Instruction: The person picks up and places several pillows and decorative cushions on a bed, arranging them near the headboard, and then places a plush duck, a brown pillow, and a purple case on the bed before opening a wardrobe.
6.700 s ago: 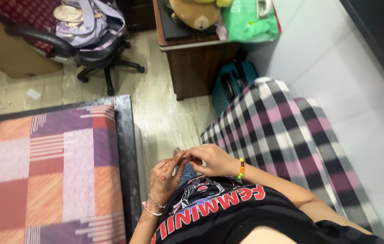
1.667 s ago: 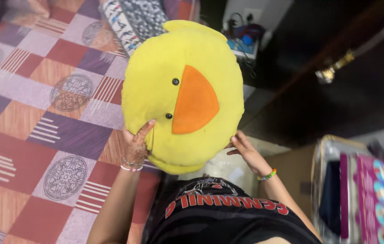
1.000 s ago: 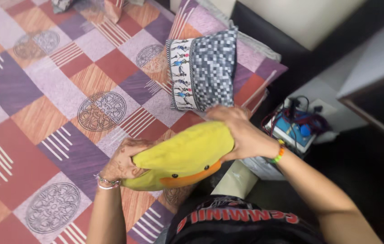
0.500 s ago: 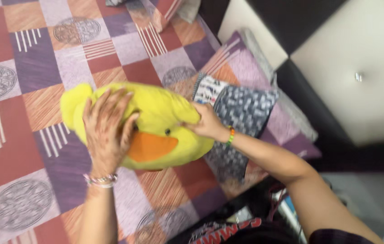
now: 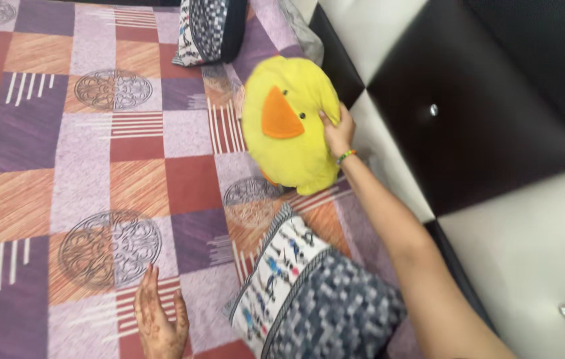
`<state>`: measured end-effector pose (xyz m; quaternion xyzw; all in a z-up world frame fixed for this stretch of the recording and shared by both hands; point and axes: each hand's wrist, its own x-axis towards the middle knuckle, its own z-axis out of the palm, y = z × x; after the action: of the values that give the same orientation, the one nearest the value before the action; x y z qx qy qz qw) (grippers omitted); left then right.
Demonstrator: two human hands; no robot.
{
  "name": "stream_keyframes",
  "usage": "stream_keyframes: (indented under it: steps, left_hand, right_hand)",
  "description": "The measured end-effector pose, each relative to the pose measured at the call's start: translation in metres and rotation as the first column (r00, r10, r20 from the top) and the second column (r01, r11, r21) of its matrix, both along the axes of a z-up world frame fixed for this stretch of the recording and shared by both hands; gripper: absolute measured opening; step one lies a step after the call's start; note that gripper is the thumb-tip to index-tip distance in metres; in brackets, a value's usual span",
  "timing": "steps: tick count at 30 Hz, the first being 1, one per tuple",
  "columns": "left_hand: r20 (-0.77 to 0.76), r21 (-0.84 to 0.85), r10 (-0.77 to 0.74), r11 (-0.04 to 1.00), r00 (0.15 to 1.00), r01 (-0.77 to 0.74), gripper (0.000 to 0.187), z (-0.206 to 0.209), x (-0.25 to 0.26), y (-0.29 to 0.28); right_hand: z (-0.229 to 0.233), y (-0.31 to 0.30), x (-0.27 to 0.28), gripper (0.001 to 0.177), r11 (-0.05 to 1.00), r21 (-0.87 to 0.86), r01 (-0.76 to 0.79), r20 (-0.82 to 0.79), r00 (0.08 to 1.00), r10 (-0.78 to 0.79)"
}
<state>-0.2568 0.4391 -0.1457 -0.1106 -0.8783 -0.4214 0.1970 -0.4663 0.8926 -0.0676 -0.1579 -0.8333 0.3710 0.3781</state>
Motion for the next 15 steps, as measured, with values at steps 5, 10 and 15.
stream_keyframes:
  steps: [5,10,15]
  left_hand:
    - [0.021,-0.094,-0.137,0.986,0.990,0.139,0.056,-0.009,-0.052,0.080]
    - [0.010,-0.119,-0.241,0.963,0.971,0.240,0.059,-0.019,-0.057,0.152]
    - [0.116,-0.054,-0.264,0.961,0.957,0.272,0.060,-0.004,-0.064,0.146]
  right_hand:
    - [-0.091,0.097,-0.028,0.039,0.997,-0.008,0.082,-0.041,0.996,-0.082]
    - [-0.174,0.154,-0.038,0.051,0.980,-0.159,0.120,0.200,0.976,-0.087]
    - [-0.177,0.184,-0.046,0.072,0.979,0.046,0.201,0.408,0.890,-0.202]
